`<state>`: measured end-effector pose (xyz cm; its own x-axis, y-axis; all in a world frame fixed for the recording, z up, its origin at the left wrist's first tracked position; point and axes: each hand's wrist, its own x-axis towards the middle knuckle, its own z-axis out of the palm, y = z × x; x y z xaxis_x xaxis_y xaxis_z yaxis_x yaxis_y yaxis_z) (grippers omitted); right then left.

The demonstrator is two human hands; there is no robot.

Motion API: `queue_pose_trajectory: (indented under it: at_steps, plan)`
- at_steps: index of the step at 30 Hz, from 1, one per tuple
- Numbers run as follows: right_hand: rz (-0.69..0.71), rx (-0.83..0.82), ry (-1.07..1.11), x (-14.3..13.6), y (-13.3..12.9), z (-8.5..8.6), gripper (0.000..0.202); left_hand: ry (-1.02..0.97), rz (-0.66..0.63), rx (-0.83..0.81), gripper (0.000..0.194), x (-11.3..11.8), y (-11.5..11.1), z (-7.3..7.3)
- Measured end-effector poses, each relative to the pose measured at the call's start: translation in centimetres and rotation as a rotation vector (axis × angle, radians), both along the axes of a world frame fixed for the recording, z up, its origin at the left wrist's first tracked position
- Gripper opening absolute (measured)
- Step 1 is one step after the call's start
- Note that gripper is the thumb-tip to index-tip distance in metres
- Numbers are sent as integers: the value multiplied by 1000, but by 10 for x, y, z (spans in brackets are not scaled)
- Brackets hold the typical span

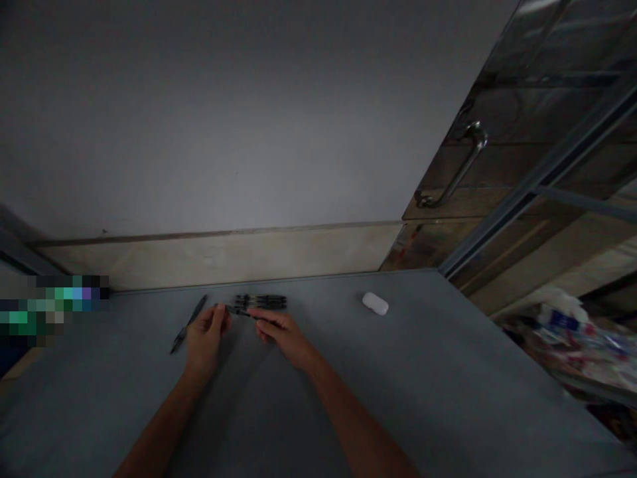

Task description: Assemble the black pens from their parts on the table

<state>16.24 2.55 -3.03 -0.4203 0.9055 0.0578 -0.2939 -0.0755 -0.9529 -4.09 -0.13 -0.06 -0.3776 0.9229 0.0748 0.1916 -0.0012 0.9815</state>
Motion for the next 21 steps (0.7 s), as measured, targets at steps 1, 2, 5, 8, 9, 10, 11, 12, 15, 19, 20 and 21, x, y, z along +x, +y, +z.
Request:
queue_pose_trajectory:
  at_steps: [1, 2, 5, 8, 9, 10, 11, 12, 15, 19, 20, 21]
  plan:
    - [3, 5, -7, 0, 0, -1, 36, -9, -26, -18, 74, 2, -1, 0]
    - [2, 6, -12, 0, 0, -2, 36, -8, -49, -32, 72, 5, -2, -1]
    - [-2, -17, -3, -2, 0, -3, 41, -3, -106, -59, 73, 14, -4, -6]
    - [-14, -54, 17, -2, 0, -3, 42, -10, -129, -67, 76, 19, -6, -10]
    - [-17, -57, 17, -2, 0, -4, 40, -15, -130, -67, 76, 19, -6, -10]
    - [-19, -54, 12, -2, 1, -4, 38, -21, -128, -66, 76, 19, -6, -11]
    - [-18, -45, -1, -1, 2, -5, 36, -27, -124, -62, 77, 18, -5, -11]
    - [-15, -33, -22, -1, 2, -6, 35, -32, -117, -58, 77, 16, -5, -11]
    - [-6, 13, -117, -3, 2, -9, 33, -41, -93, -45, 75, 12, -2, -12]
    - [-137, 224, -291, -11, -6, -15, 22, -79, -53, -47, 72, 10, -1, -15]
    - [-174, 281, -330, -12, -9, -16, 22, -82, -38, -53, 73, 10, 0, -16]
    - [-201, 329, -363, -14, -11, -18, 22, -69, -23, -55, 74, 11, 0, -17]
